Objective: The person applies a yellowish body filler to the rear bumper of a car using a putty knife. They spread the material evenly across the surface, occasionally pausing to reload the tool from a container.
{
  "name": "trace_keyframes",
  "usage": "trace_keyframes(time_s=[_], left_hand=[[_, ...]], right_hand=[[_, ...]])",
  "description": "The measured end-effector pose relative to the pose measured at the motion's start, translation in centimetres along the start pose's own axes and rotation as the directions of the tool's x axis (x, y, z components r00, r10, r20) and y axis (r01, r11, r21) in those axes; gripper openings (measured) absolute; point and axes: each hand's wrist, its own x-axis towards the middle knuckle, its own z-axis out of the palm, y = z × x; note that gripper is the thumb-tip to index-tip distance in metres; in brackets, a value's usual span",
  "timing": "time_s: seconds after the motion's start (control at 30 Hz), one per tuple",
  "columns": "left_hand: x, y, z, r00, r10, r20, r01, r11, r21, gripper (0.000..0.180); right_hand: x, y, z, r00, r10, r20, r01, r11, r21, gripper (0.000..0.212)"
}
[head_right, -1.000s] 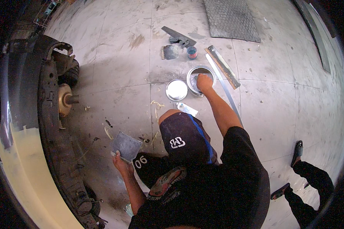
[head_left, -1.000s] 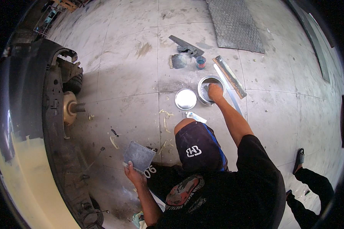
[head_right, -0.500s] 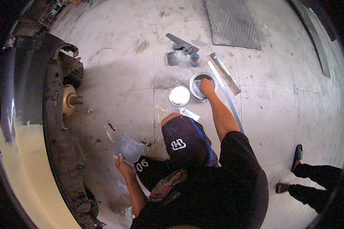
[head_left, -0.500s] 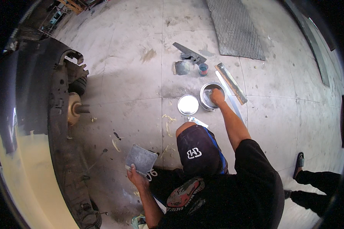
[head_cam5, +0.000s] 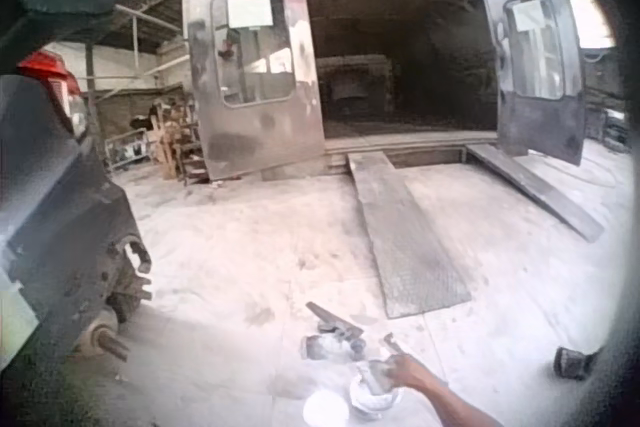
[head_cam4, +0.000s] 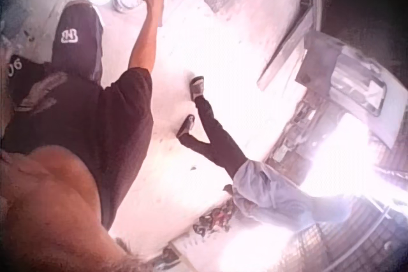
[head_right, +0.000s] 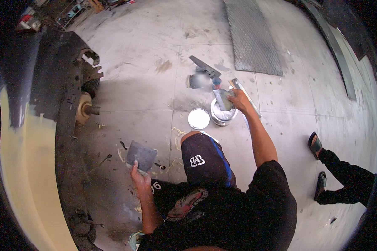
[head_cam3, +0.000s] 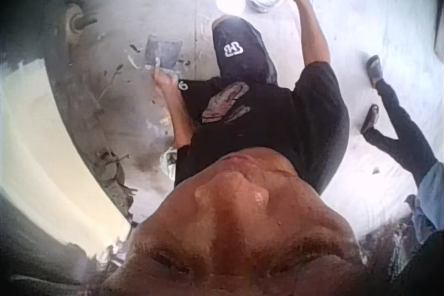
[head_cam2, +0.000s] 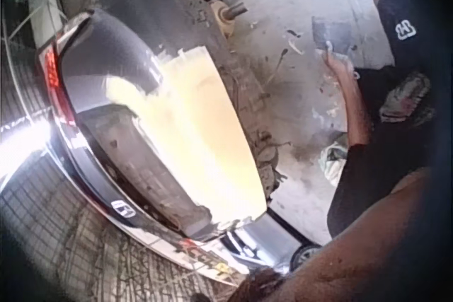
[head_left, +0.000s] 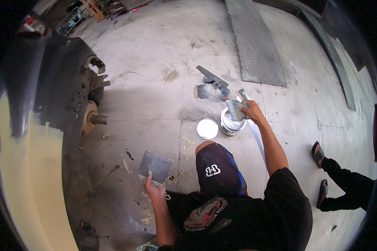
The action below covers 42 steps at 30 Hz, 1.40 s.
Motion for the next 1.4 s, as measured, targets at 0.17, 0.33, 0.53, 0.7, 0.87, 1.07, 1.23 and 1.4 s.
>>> trace_keyframes(time_s=[0.17, 0.33, 0.53, 0.7, 0.87, 1.07, 1.23, 1.4], left_hand=[[-0.8, -0.3, 5.3, 0.985, -0.129, 0.115, 0.141, 0.984, -0.111, 0.037], [-1.9, 1.0, 10.3, 0.923, -0.089, 0.374, 0.204, 0.938, -0.280, 0.044], [-6.8, 7.0, 12.8, 0.833, 0.060, 0.550, 0.194, 0.899, -0.393, 0.044], [-8.1, 9.5, 10.8, 0.837, 0.214, 0.504, -0.022, 0.933, -0.359, 0.045], [-8.8, 9.7, 9.7, 0.858, 0.311, 0.410, -0.139, 0.907, -0.398, 0.040], [-8.7, 10.1, 9.1, 0.874, 0.280, 0.397, -0.087, 0.894, -0.439, 0.040], [-7.2, 9.3, 8.7, 0.893, 0.331, 0.305, -0.231, 0.919, -0.319, 0.043], [-6.0, 8.5, 3.8, 0.961, 0.187, 0.202, -0.142, 0.965, -0.219, 0.041]], right_hand=[[-3.5, -12.2, -0.7, 0.968, -0.223, 0.118, 0.194, 0.956, 0.219, 0.018], [-8.7, -22.9, 2.4, 0.826, -0.546, 0.136, 0.444, 0.781, 0.439, 0.017], [-11.9, -28.5, 8.9, 0.234, -0.968, 0.095, 0.846, 0.251, 0.470, 0.029], [-14.3, -30.4, 10.5, 0.094, -0.964, 0.248, 0.952, 0.160, 0.260, 0.042], [-14.3, -30.6, 10.6, 0.142, -0.935, 0.324, 0.967, 0.200, 0.155, 0.048], [-12.1, -27.4, 10.8, 0.264, -0.888, 0.378, 0.959, 0.284, -0.004, 0.054], [-6.5, -16.1, 10.2, 0.549, -0.809, 0.210, 0.834, 0.546, -0.076, 0.035], [-2.3, -4.9, 6.0, 0.977, -0.214, -0.014, 0.186, 0.880, -0.438, 0.029]])
